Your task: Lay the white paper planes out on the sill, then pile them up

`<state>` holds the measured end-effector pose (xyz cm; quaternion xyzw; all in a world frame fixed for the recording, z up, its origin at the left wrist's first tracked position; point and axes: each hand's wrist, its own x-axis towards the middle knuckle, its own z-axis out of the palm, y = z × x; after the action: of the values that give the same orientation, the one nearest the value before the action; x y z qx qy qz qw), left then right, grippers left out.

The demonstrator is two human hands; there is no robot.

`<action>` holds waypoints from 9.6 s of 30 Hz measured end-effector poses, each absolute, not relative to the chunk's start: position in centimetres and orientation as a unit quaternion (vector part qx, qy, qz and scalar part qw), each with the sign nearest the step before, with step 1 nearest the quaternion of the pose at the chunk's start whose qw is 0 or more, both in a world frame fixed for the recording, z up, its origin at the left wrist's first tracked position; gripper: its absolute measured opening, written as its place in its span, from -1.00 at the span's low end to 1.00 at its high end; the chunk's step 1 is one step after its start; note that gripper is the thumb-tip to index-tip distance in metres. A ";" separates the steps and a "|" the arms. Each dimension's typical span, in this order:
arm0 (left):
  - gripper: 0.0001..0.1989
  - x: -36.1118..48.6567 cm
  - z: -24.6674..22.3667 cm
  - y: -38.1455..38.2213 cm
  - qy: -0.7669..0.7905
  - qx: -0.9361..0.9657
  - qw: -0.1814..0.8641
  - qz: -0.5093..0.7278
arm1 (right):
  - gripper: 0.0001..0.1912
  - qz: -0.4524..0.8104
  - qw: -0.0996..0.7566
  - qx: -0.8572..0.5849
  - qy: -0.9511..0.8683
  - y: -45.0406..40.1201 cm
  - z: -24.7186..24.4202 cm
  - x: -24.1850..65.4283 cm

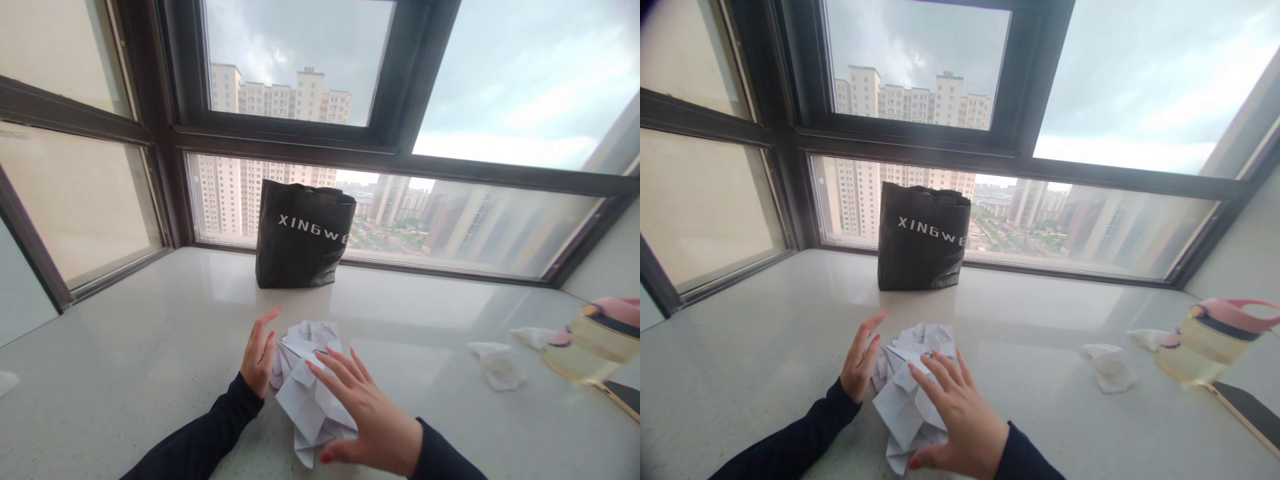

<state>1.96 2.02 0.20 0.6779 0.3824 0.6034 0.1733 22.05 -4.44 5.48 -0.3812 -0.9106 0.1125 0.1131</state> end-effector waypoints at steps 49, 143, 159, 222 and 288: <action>-0.53 2.6 -0.8 2.6 0.347 0.743 0.198 0.536 | -0.12 0.401 0.503 -0.459 -0.613 4.3 5.8 20.3; -0.34 0.5 2.5 2.0 0.435 0.818 0.282 0.248 | -0.46 0.159 0.487 -0.541 -0.667 -1.3 0.6 24.4; -0.69 1.1 -2.0 4.5 0.427 0.837 0.078 0.333 | -0.49 0.088 0.315 -0.555 -0.765 -1.7 -2.0 24.6; -0.64 1.2 -3.2 3.7 0.437 0.871 0.008 0.224 | -0.51 0.029 0.212 -0.554 -0.804 -1.6 -2.1 24.8; -0.79 1.6 2.5 2.3 0.410 0.727 0.077 0.546 | -0.68 0.081 0.452 -0.509 -0.728 -1.4 -0.8 24.9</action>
<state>1.58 2.34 2.53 0.7269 0.4100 0.5456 0.0766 24.94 -1.40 -0.85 -0.5090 -0.7277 0.0814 0.4525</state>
